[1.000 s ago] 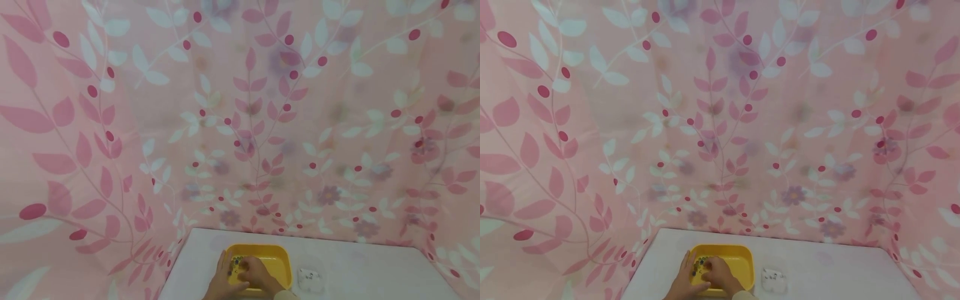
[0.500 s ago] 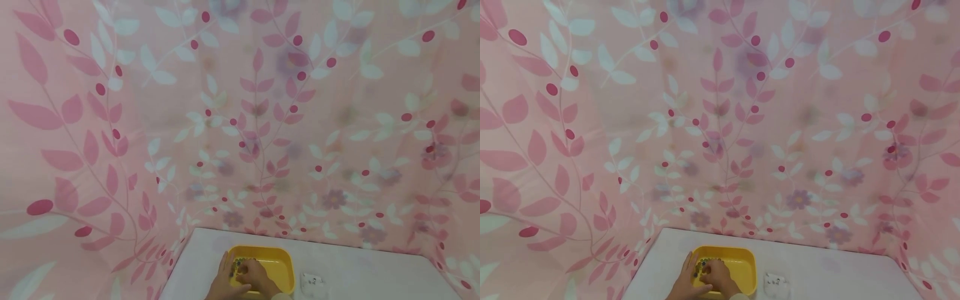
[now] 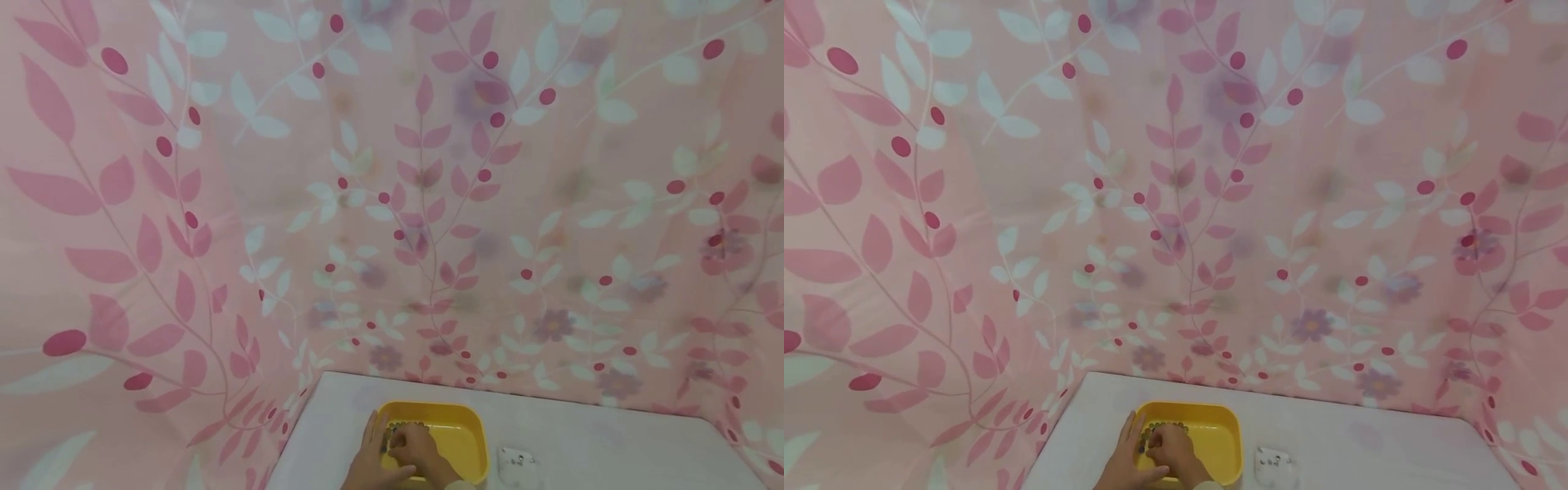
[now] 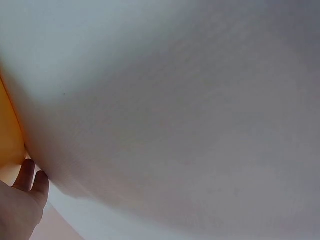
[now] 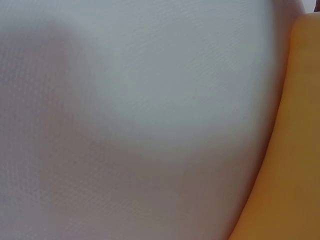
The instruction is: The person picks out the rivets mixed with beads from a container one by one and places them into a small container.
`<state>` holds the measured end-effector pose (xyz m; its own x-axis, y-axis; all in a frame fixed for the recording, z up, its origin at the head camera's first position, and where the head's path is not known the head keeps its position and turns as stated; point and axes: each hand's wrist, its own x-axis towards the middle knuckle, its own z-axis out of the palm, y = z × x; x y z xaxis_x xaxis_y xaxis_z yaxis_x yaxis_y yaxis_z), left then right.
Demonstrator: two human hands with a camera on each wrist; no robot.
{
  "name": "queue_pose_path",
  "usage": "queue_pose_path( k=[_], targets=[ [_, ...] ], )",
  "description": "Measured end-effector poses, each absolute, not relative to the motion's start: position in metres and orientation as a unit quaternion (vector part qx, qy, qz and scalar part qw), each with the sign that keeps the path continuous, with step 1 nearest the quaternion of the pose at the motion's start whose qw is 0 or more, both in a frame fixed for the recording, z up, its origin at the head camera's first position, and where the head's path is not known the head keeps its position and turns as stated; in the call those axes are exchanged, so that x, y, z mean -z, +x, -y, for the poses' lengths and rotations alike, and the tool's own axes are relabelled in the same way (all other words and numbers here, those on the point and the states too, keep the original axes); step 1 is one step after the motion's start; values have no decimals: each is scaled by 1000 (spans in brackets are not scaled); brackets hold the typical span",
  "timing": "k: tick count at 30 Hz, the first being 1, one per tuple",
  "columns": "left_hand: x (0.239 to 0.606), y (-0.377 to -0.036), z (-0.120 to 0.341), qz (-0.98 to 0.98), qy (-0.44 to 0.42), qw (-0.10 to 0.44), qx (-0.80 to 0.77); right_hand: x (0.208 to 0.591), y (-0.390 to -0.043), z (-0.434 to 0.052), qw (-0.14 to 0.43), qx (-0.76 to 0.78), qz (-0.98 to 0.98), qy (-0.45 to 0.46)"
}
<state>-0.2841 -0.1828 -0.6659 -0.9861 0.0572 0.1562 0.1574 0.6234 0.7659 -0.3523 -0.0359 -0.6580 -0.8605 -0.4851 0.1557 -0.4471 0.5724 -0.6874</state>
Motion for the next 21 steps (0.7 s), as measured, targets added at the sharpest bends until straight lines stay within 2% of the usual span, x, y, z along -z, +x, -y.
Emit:
queue_pose_path(
  k=[6,13,17,21],
  targets=[
    [666,-272,179,903,-64,52,421,663,-343,30,23,374,-885,-278],
    [653,-272,180,918,-62,61,387,646,-345,30,16,309,-893,-327],
    [642,-276,179,922,-51,62,378,634,-348,23,56,330,-891,-307],
    [638,-273,179,924,-44,55,375,632,-348,10,62,380,-880,-278]
  ],
)
